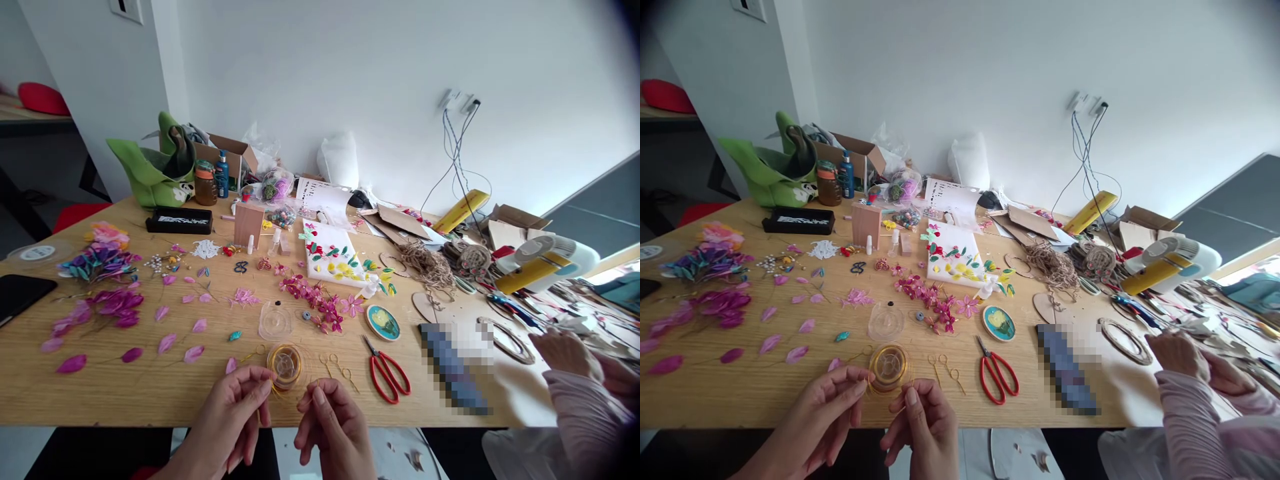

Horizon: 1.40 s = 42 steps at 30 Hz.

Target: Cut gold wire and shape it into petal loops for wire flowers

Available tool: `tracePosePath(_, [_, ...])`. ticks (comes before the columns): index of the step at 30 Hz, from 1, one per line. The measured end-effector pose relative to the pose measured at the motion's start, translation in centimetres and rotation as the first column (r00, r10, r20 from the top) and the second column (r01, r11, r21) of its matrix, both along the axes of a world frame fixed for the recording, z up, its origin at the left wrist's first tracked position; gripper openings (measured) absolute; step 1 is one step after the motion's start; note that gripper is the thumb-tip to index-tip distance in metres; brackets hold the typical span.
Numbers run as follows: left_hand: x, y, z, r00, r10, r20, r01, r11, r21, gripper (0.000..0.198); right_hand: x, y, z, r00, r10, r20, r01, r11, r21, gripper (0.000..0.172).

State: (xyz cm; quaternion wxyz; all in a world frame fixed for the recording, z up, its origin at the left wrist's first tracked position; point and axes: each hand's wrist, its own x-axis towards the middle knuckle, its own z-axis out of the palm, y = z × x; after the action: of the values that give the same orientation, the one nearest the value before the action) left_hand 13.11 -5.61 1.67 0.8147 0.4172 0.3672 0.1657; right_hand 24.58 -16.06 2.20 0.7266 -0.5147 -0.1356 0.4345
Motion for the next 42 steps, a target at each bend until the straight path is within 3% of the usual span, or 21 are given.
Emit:
tracePosePath(7, [0.2, 0.1, 1.0, 0.998, 0.027, 0.048, -0.026, 0.999, -0.036, 0.049, 0.8, -0.3, -1.3, 0.996, 0.072, 0.054, -0.072, 0.997, -0.003, 0.034])
tracePosePath(19, [0.1, 0.2, 1.0, 0.998, -0.047, -0.029, 0.048, 0.998, 0.034, 0.049, -0.2, 0.1, -0.1, 0.995, -0.05, 0.082, 0.056, 0.995, -0.082, 0.04])
tracePosePath(26, [-0.1, 0.6, 1.1, 1.0, 0.013, -0.018, -0.011, 0.996, 0.085, 0.045, -0.7, -0.3, -0.1, 0.96, -0.075, 0.271, 0.123, 0.978, -0.167, 0.045])
tracePosePath(29, [-0.3, 0.8, 1.0, 1.0, 0.01, -0.022, -0.008, 0.997, 0.08, 0.042, 0.8, -1.2, 0.2, 0.905, 0.022, 0.426, 0.099, 0.961, -0.26, 0.048])
tracePosePath(31, [-0.4, 1.0, 1.1, 1.0, 0.007, -0.025, -0.005, 0.997, 0.074, 0.041, 3.1, -2.3, 0.6, 0.807, 0.095, 0.582, 0.138, 0.93, -0.342, 0.048])
tracePosePath(32, [-0.5, 1.1, 1.2, 1.0, 0.003, -0.022, -0.001, 0.997, 0.071, 0.04, 4.6, -3.0, 0.7, 0.724, 0.106, 0.681, 0.223, 0.899, -0.376, 0.047])
tracePosePath(34, [-0.6, 1.3, 1.4, 1.0, -0.007, -0.009, 0.007, 0.998, 0.065, 0.041, 7.8, -4.3, 0.7, 0.454, 0.163, 0.876, 0.468, 0.793, -0.39, 0.044])
tracePosePath(37, [-0.7, 1.6, 1.6, 1.0, -0.006, 0.013, 0.005, 0.998, 0.057, 0.041, 11.9, -5.8, -0.1, 0.08, 0.43, 0.899, 0.647, 0.664, -0.375, 0.04])
tracePosePath(39, [-0.7, 1.7, 1.6, 1.0, -0.006, 0.02, 0.005, 0.998, 0.056, 0.04, 13.6, -6.3, -1.1, -0.045, 0.58, 0.814, 0.672, 0.62, -0.405, 0.035])
tracePosePath(42, [-0.8, 1.7, 1.6, 1.0, -0.011, 0.024, 0.01, 0.998, 0.062, 0.039, 14.3, -6.5, -2.3, -0.11, 0.709, 0.696, 0.701, 0.552, -0.452, 0.027])
